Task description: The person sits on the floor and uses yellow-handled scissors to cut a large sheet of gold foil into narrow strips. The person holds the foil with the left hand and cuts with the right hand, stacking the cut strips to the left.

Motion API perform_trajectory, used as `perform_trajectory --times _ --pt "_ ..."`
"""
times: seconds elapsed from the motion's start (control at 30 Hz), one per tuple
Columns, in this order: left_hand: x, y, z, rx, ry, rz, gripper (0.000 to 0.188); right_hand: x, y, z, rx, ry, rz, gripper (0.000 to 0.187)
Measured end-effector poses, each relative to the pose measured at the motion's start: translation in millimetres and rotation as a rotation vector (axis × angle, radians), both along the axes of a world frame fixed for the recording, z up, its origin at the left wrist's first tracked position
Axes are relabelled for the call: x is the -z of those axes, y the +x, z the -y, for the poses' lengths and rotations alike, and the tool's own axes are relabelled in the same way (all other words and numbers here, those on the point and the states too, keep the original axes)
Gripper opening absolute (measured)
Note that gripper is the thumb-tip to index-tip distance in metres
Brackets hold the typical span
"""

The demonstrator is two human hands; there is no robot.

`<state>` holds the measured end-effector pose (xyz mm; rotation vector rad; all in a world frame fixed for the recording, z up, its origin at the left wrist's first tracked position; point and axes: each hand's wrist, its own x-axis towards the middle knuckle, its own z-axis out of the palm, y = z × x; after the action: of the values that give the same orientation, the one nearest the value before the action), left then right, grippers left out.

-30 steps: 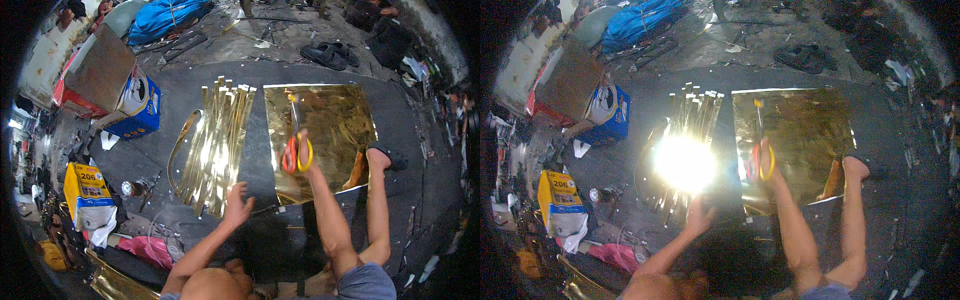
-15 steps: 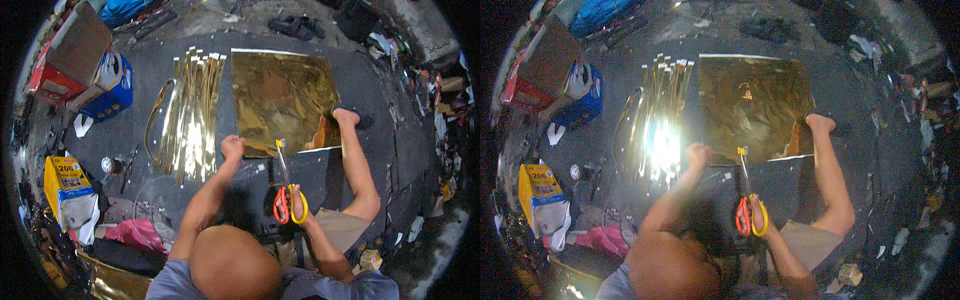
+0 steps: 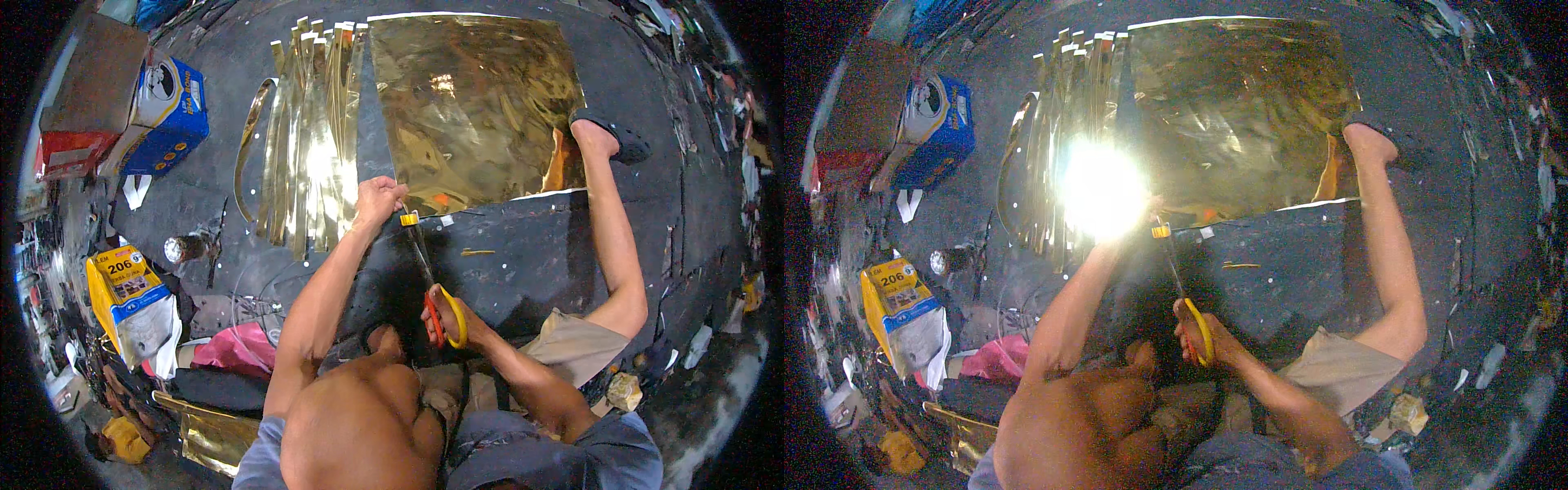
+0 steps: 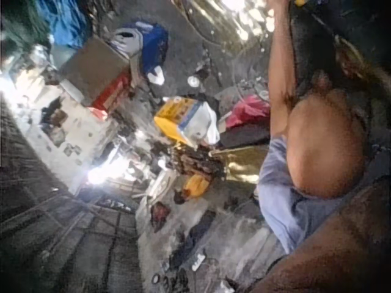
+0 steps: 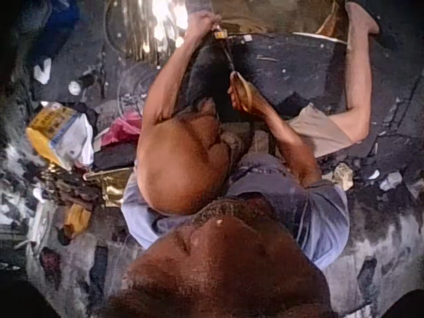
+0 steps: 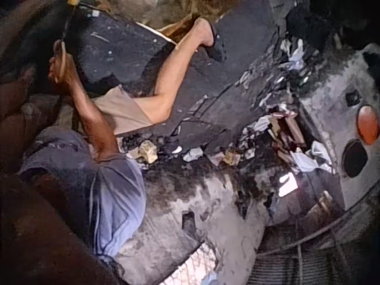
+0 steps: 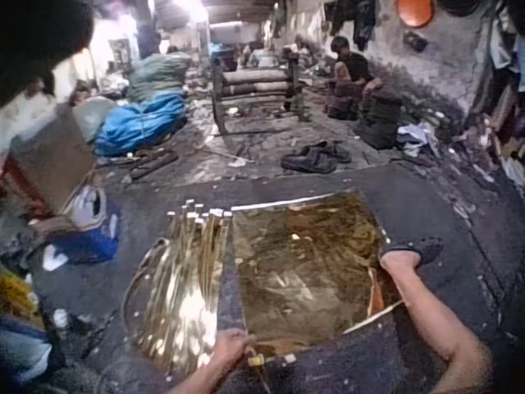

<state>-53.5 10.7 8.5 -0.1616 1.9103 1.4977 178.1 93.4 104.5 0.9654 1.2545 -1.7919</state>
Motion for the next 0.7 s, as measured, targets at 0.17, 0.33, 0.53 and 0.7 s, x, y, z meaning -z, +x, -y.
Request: perform_trajectory --times 0.17,0.33,0.53,0.7 --pt "6 -2 -3 -0.01 0.059 0.062 0.014 17 -17 -9 0.062 -0.004 0.039 0.085" --pt "-10 9 -19 0.075 -0.214 -0.226 0.035 38 -28 -31 0.057 0.14 -0.039 0.078" --pt "44 55 10 0.176 -0.154 -0.277 0.034 47 -33 -20 -0.006 0.164 -0.114 0.083" --pt "-8 61 -2 0.09 -0.089 -0.146 0.025 55 -39 -16 -0.015 0.187 -0.134 0.08"
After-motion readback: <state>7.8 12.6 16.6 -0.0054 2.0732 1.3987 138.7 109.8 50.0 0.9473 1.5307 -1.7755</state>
